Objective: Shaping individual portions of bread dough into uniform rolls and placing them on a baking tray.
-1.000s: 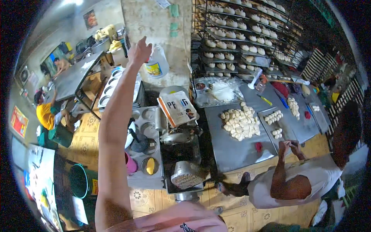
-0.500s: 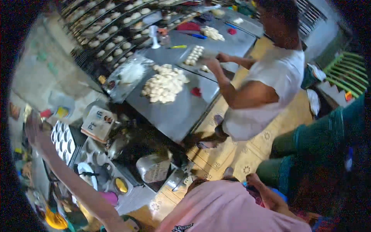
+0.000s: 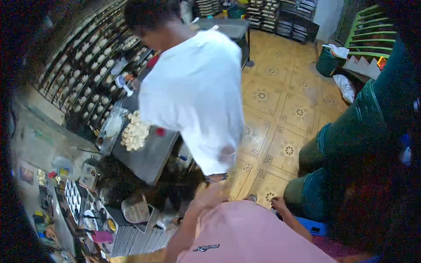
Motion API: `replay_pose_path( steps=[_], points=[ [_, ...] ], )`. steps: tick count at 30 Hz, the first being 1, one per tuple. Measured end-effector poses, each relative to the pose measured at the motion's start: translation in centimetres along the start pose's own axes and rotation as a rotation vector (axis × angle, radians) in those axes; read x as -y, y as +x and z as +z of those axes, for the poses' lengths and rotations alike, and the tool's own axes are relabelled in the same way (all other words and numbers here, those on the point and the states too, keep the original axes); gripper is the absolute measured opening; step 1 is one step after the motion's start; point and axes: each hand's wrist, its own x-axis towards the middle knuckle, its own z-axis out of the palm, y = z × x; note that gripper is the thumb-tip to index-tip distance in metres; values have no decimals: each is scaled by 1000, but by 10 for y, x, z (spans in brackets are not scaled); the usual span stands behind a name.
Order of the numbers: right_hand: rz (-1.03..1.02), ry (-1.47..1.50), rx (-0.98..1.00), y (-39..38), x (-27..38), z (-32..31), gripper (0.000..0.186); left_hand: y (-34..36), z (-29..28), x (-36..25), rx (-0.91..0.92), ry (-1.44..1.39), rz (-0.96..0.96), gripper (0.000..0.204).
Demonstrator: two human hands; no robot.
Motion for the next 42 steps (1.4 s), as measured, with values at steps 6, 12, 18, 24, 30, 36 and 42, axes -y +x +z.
replay_pose_path(
  steps=[6, 12, 18, 24, 30, 36, 42],
  points=[
    [47, 164, -89, 21, 26, -77, 28, 112, 64, -69, 264, -4, 136, 53],
    [137, 197, -76, 44, 39, -101, 27, 206, 56, -107, 287, -123, 140, 47],
    [137, 272, -147, 59, 61, -156, 16, 342, 42, -116, 195, -333, 190, 45],
    [142, 268, -323, 109, 127, -221, 21, 544, 5, -139, 42, -493, 140, 42],
    [49, 163, -337, 222, 207, -278, 22, 658, -62, -186, -75, -628, 231, 41],
    [-250, 7, -292, 356, 296, -325, 23, 734, -120, -137, -147, -631, 100, 39],
    [-79, -10, -14, 515, 446, -386, 17, 779, -147, -44, -481, -637, -256, 28]
  ],
)
